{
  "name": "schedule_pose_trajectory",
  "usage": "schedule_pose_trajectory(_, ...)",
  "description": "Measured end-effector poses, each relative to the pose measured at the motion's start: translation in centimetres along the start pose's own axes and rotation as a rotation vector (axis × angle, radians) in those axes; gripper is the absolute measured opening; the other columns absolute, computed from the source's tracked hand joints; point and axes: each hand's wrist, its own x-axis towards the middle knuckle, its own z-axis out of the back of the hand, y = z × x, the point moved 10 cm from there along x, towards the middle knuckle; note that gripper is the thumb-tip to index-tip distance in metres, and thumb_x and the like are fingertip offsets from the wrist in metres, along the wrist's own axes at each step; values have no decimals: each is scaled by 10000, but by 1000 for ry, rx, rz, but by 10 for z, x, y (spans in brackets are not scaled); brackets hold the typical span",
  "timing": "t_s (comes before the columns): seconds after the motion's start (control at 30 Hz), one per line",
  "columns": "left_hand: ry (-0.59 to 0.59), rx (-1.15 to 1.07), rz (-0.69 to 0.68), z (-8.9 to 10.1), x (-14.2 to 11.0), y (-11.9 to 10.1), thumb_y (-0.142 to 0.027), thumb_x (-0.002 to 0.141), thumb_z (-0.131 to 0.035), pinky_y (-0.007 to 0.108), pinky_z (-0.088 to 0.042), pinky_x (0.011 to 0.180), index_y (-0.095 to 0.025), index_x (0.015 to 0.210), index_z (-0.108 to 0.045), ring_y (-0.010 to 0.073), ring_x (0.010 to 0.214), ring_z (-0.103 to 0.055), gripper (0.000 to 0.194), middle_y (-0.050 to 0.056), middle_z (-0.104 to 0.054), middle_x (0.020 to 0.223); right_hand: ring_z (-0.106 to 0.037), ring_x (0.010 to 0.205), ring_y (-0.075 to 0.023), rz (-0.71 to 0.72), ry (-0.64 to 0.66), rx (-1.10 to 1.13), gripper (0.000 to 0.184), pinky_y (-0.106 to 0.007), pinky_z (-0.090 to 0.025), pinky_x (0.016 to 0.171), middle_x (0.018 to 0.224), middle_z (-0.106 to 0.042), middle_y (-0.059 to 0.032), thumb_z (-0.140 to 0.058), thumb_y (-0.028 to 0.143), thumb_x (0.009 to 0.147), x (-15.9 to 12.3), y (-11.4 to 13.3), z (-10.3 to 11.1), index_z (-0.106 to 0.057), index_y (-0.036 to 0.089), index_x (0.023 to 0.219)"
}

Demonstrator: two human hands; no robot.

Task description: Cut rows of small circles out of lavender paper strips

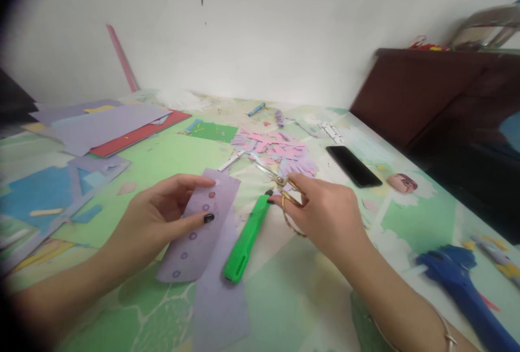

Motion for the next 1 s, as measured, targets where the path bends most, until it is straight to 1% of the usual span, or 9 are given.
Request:
schedule_pose_trajectory(0.13,-9,-43,93,2,1,9,-222,726,-724,251,-566,569,-271,1135,-601,200,874,-642,430,48,-657,1090,-479,420,-171,-198,289,-222,152,-249,-230,419,480,-571,-18,-629,353,746,1,-37,-35,-692,214,741)
schedule_pose_trajectory(0.27,-42,-81,148,5,3,16,-260,721,-735,269,-579,561,-248,1193,-590,201,796,-676,494,62,-699,1027,-500,456,-177,-182,358,-230,129,-252,-244,431,495,-564,-30,-555,244,759,-3,-45,-49,-628,198,663)
schedule_pose_trajectory(0.37,-43,-142,177,5,5,20,-269,756,-703,242,-558,530,-238,1273,-538,167,685,-675,543,44,-718,905,-571,624,-227,-84,283,-221,159,-282,-348,502,631,-618,-83,-514,166,788,-2,-34,-45,-672,166,802)
schedule_pose_trajectory(0.47,-56,-142,135,6,6,17,-239,763,-687,225,-557,595,-231,1289,-528,155,782,-677,550,84,-648,1187,-578,844,-255,110,191,-36,381,-341,-460,667,876,-635,-133,-457,61,794,-2,-3,-36,-647,136,1116)
schedule_pose_trajectory(0.57,-4,-130,119,0,7,16,-203,758,-678,252,-557,696,-232,1350,-463,185,927,-668,631,134,-450,1437,-555,921,-222,289,281,115,593,-349,-485,731,1093,-565,-130,-403,-15,785,-12,29,-42,-518,231,1313)
schedule_pose_trajectory(0.63,42,-137,123,-6,7,18,-193,754,-675,273,-554,733,-241,1386,-414,217,1000,-653,685,148,-339,1508,-535,966,-228,369,348,119,586,-340,-484,717,1179,-517,-122,-419,-9,800,-18,46,-50,-521,287,1295)
schedule_pose_trajectory(0.8,111,-168,152,-16,7,26,-207,742,-693,303,-562,751,-280,1442,-316,249,1032,-649,798,157,-187,1563,-502,942,-226,492,357,116,271,-328,-472,713,1125,-576,-120,-463,60,868,-22,66,-58,-640,182,1033)
schedule_pose_trajectory(0.9,143,-174,185,-20,7,34,-207,734,-706,329,-567,773,-304,1469,-241,269,1065,-636,875,159,-119,1576,-492,818,-210,542,346,110,196,-327,-460,679,981,-635,-103,-495,68,849,-19,62,-56,-645,161,936)
schedule_pose_trajectory(1.0,192,-165,227,-25,5,41,-231,740,-713,358,-567,797,-334,1487,-155,312,1139,-594,939,145,-53,1584,-505,811,-218,471,295,124,218,-333,-456,683,913,-654,-99,-467,41,845,-9,42,-49,-641,155,911)
